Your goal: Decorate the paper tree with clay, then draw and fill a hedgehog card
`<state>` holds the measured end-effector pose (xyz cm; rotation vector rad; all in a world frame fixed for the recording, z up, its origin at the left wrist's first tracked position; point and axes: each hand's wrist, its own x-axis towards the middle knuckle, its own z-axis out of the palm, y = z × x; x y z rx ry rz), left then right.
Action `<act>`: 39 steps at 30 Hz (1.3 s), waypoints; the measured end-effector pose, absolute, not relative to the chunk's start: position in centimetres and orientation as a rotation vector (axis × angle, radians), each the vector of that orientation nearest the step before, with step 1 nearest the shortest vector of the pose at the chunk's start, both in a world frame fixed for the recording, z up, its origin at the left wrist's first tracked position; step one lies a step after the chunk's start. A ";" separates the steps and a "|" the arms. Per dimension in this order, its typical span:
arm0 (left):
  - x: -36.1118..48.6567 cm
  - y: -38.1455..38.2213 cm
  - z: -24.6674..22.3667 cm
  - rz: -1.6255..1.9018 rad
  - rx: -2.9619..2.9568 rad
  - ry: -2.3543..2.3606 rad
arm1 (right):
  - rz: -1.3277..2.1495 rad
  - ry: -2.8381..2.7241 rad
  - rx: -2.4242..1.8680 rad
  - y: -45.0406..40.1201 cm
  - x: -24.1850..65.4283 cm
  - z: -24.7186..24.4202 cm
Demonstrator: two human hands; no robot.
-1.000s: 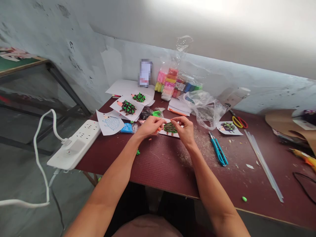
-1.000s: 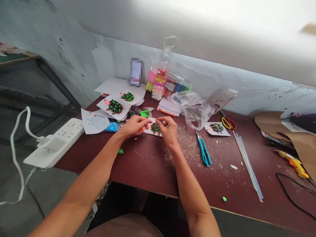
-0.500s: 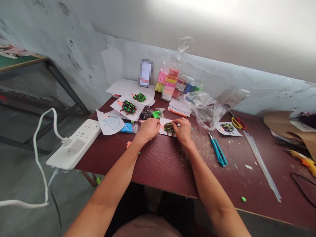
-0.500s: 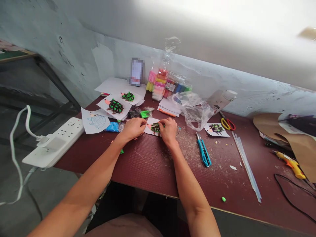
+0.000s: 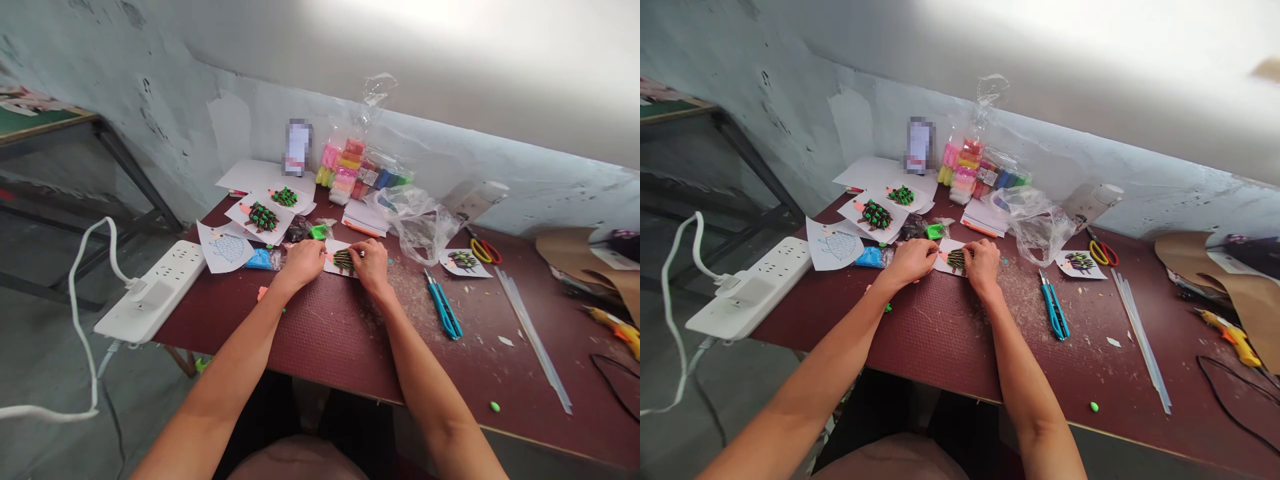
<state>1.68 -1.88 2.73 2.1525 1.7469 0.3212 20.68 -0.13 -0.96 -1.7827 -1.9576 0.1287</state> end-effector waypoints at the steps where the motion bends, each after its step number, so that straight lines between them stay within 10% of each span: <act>1: 1.7 -1.9 2.7 0.325 2.154 1.747 | 0.131 -1.962 -1.782 -0.1 20.7 -1.0; 39: 1.6 -1.8 2.7 0.329 2.154 1.723 | 0.123 -2.050 -1.799 0.2 19.9 -0.8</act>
